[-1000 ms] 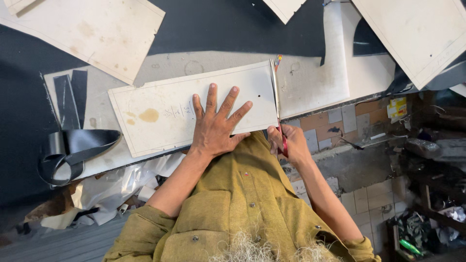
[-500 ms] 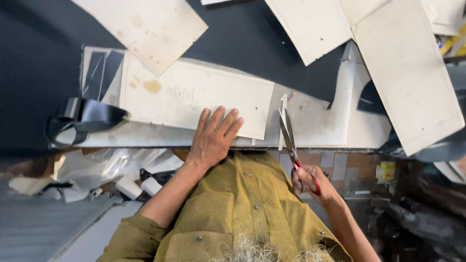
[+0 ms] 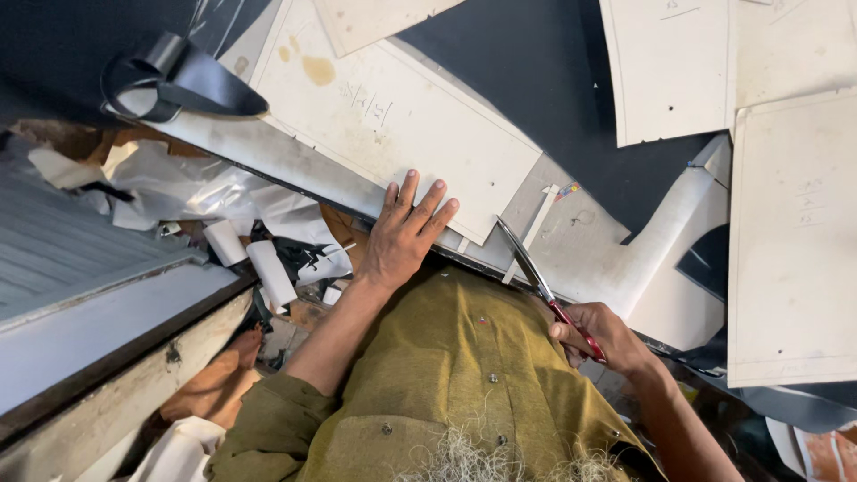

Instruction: The person arranges paper pattern pieces on a dark fabric, then uses red-handled shears to cut the fabric along the pattern edges. The person repeatedly repositions and aligns the patterns before cutting.

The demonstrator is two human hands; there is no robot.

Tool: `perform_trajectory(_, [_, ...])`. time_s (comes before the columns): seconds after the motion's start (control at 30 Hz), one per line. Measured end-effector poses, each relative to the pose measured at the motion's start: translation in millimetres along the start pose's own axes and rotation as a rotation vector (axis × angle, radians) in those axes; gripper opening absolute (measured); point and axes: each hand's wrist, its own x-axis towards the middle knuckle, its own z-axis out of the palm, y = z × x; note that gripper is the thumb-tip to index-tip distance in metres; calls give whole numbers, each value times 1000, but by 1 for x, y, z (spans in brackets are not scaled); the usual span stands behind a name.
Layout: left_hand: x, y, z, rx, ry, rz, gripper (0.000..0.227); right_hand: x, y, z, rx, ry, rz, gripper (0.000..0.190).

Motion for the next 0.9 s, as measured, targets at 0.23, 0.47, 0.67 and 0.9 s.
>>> perform_trajectory(0.23, [-3,2,3,-20,-20,-14,55,4,8,-4,-59,-31,-19,51])
perform_trajectory(0.47, [-2,-1,-2,15,-24,10,54,7,12,4,-94,0,-52,59])
perform_trajectory(0.67, [-5,-5,6,-20,-17,31,50,3,18,1,-107,-21,35,60])
perform_trajectory(0.9, [-21,-26,5,-69,18,83,44,-7,0,-32,-91,-175,82,56])
